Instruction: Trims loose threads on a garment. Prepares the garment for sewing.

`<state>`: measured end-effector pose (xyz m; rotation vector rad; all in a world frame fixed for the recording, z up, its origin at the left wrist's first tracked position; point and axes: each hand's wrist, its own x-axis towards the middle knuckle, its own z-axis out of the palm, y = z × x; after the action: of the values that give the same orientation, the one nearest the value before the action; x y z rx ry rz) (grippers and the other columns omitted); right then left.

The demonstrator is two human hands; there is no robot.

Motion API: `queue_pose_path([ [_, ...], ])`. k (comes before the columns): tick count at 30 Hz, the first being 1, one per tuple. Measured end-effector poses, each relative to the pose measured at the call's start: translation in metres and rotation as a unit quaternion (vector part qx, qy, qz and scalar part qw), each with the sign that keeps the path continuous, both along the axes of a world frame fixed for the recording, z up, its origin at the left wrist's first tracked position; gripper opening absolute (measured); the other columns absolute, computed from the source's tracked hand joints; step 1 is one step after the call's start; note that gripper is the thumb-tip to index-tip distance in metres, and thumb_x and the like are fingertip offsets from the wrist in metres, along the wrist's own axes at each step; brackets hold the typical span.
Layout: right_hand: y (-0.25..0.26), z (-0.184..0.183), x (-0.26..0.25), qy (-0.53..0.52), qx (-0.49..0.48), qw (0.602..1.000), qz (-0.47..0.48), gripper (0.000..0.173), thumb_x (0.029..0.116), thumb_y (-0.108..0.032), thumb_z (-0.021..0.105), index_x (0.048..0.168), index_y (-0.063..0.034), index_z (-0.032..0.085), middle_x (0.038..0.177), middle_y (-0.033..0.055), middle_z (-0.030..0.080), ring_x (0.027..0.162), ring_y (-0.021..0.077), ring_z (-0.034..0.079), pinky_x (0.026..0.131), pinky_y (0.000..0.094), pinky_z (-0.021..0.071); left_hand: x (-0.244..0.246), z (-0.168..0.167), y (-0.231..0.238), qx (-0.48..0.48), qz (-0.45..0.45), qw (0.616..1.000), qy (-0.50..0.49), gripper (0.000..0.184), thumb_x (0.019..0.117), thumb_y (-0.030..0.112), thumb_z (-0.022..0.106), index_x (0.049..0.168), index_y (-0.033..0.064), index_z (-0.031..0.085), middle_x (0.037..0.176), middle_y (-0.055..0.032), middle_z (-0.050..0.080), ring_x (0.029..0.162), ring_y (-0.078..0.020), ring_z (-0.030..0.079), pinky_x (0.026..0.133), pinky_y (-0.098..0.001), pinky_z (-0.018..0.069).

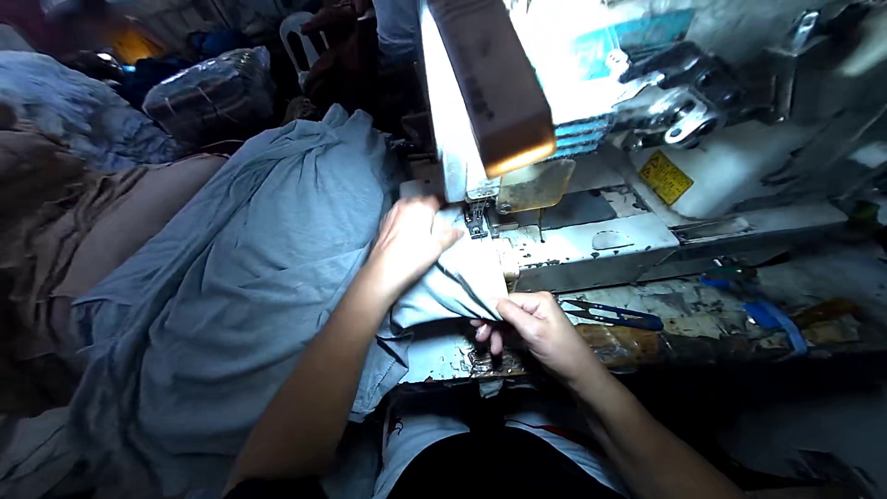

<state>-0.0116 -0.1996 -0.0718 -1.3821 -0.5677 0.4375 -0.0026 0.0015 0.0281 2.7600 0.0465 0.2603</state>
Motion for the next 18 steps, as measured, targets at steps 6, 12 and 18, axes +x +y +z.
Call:
queue_pose_path([
  [6,0.003,-0.003,-0.008,-0.001,0.029,0.999,-0.034,0.036,0.1018,-0.003,0.041,0.079,-0.0058,0.069,0.072,-0.0030,0.074,0.059,0.0023,0.068,0.058,0.0182,0.0582,-0.013,-0.036,-0.005,0.018,-0.016,0.989,-0.148,0.023,0.0963,0.017,0.067,0.096,-0.0053,0.070,0.092,-0.0197,0.066,0.095,-0.0368,0.066,0.085,-0.0517,0.0524],
  [12,0.009,-0.005,-0.003,-0.007,0.043,0.997,-0.060,0.037,0.1014,-0.003,0.042,0.077,-0.0074,0.069,0.071,-0.0038,0.074,0.058,0.0012,0.067,0.057,0.0173,0.0574,-0.006,-0.042,0.000,-0.001,-0.010,0.985,-0.170,0.025,0.0953,0.019,0.068,0.092,-0.0062,0.070,0.091,-0.0205,0.068,0.095,-0.0370,0.068,0.084,-0.0519,0.0531],
  [18,-0.016,0.003,0.006,-0.147,0.020,0.984,-0.102,0.036,0.1063,-0.013,0.046,0.085,-0.0050,0.074,0.075,-0.0059,0.073,0.062,-0.0009,0.067,0.060,0.0174,0.0584,-0.004,-0.041,-0.001,-0.001,0.002,0.983,-0.183,0.025,0.0950,0.020,0.069,0.091,-0.0051,0.070,0.090,-0.0194,0.068,0.095,-0.0358,0.067,0.086,-0.0510,0.0529],
])
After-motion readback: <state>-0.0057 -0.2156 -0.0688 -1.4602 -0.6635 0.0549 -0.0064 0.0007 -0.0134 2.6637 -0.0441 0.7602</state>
